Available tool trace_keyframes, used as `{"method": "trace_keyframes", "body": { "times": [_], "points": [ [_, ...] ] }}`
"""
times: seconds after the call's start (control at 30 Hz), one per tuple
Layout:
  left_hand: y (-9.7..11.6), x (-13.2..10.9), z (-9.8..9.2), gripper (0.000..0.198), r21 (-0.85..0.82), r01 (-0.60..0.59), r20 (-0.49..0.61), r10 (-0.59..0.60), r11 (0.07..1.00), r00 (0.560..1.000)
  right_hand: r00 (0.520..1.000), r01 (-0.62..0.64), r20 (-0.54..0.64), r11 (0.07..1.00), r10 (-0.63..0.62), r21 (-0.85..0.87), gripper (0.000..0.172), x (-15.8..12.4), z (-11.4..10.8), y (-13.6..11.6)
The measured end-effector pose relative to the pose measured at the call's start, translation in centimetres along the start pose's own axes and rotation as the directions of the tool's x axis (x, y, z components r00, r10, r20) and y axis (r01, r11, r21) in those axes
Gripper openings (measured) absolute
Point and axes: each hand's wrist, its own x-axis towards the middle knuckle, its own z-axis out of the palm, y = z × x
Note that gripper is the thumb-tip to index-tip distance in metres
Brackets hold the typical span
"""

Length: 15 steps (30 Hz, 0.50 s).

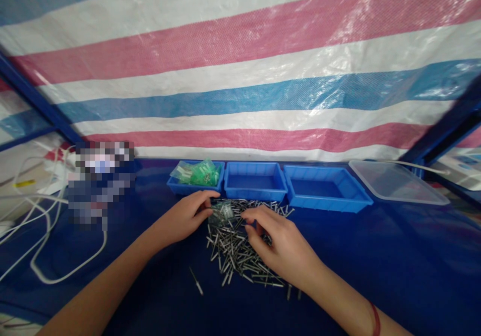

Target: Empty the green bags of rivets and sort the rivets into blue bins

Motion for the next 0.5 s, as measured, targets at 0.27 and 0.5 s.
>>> {"method": "trace_keyframes", "body": {
  "times": [0.27, 0.5],
  "points": [
    [1.0, 0.3, -0.2, 0.031, -0.021, -0.06, -0.257, 0.052, 0.998, 0.965, 0.966, 0.251, 0.088, 0.965, -0.245, -0.073, 0.021, -0.4, 1.3, -3.1],
    [2.6, -0.3, -0.4, 0.024, -0.08, -0.225, -0.348, 0.184, 0.971, 0.919, 0.998, 0.028, -0.052, 0.996, -0.033, -0.087, 0.028, -0.4, 1.4, -1.7]
  ]
}}
